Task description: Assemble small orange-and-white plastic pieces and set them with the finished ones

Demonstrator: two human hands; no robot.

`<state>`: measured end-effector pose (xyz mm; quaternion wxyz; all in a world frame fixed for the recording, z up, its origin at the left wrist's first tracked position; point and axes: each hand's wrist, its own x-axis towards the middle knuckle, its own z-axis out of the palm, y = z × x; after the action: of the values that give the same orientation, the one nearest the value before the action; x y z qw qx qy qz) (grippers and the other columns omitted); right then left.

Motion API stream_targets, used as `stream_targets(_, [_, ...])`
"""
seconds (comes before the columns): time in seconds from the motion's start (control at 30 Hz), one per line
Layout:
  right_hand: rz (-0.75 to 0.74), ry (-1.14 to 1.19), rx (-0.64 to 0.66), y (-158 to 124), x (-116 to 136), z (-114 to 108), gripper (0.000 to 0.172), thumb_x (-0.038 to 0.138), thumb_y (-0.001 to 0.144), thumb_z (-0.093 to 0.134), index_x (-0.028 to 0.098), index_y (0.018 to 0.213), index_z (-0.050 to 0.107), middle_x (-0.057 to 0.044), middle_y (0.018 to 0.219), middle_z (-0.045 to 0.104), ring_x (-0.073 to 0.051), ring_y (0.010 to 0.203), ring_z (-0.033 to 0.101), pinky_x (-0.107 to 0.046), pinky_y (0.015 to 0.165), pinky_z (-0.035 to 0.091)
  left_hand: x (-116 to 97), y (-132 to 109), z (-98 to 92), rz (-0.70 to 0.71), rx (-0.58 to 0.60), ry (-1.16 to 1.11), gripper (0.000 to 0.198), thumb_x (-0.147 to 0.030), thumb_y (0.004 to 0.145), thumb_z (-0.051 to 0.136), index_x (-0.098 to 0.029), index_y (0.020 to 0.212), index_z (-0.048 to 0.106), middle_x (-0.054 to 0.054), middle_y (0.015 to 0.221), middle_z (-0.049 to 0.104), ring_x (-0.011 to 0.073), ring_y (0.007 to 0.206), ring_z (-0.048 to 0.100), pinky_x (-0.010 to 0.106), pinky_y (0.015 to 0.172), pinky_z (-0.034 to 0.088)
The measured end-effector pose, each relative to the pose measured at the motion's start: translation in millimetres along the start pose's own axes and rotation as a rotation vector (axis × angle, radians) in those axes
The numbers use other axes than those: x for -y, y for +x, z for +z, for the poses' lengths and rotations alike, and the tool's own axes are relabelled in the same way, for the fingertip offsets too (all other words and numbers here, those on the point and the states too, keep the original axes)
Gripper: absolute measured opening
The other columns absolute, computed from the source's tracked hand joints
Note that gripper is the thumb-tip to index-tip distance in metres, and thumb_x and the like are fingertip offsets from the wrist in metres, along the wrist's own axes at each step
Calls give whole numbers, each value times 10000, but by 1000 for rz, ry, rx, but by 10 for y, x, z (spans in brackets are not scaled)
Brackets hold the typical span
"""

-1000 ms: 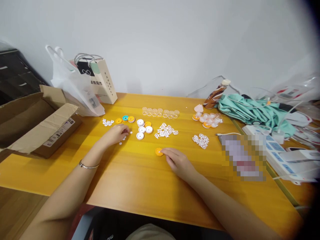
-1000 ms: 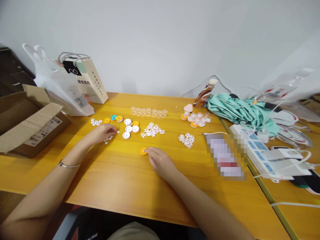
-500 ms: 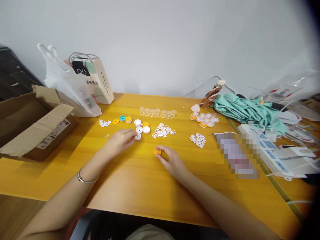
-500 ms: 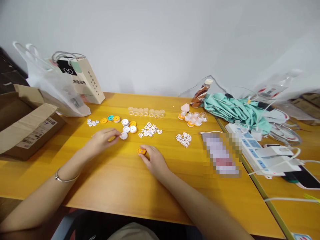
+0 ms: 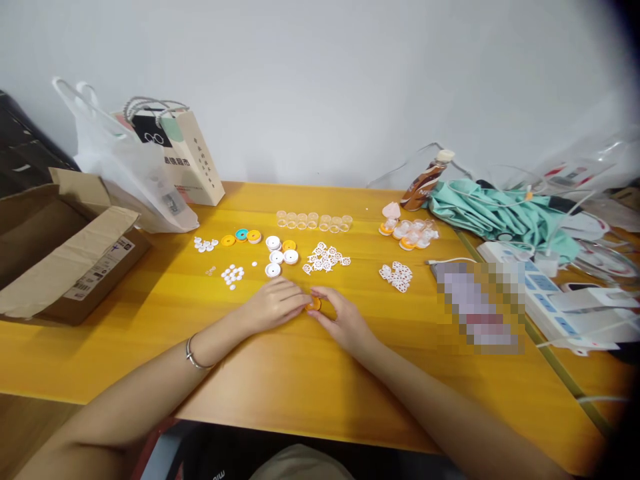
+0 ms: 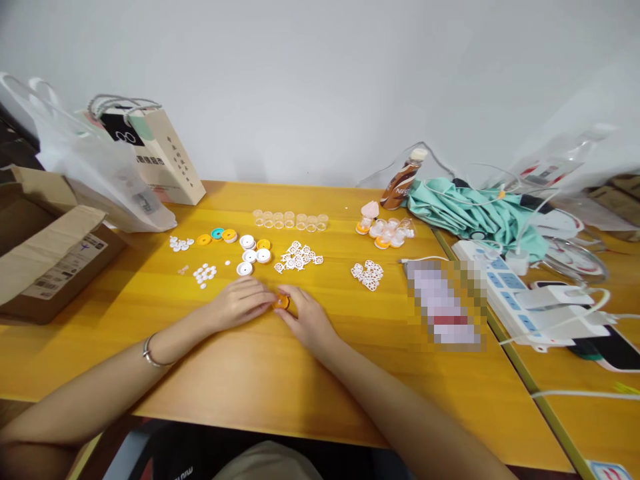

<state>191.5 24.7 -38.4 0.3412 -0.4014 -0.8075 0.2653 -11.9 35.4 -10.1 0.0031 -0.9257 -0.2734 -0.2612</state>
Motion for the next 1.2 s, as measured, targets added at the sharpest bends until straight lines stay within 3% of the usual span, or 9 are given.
stream_targets(0.17, [-6,10,-1,2,-5,0,346,258,814,563,214,1150,494,-83,1083,634,-206,1002,610,-384,878,500,-27,-7,30,41,33,7,180,-199,912,420,-185,980,586,49,836,666,148,796,590,289,735,429])
stream_targets(0.37, [10,7,0,1,-8,-7,360,257,809,567,214,1160,498,-85,1092,635,-207,1014,608,-384,874,502,34,-44,-62,-25,1,-125,154,-235,891,482,-193,990,592,55,911,663,140,854,594,273,758,442])
stream_targets(0.7, [28,27,25,-6,-1,-15,319,261,822,553,208,1132,497,-83,1099,630,-201,1027,599,-379,886,494,18,-75,-79,23,117,-3,210,-236,890,487,-212,1048,623,66,915,635,162,847,565,297,741,430])
stream_targets(1.0, [17,-4,38,-3,31,-33,232,245,833,539,208,1061,517,-62,1034,639,-197,969,601,-367,864,485,20,-39,-68,-16,168,-108,191,-244,878,505,-197,1003,642,73,940,637,179,912,564,311,785,425])
stream_targets(1.1, [11,6,22,-9,25,-30,243,247,827,547,210,1066,519,-61,1039,638,-196,975,602,-360,870,483,12,-19,-168,-43,151,-86,201,-253,880,505,-207,1035,625,60,948,644,172,897,572,316,797,419])
stream_targets(1.2, [22,15,17,-18,19,-32,264,257,821,558,218,1078,516,-60,1042,636,-200,967,608,-362,864,490,102,-42,-387,-143,97,-55,199,-253,886,490,-203,1032,616,53,947,648,161,870,580,307,792,424])
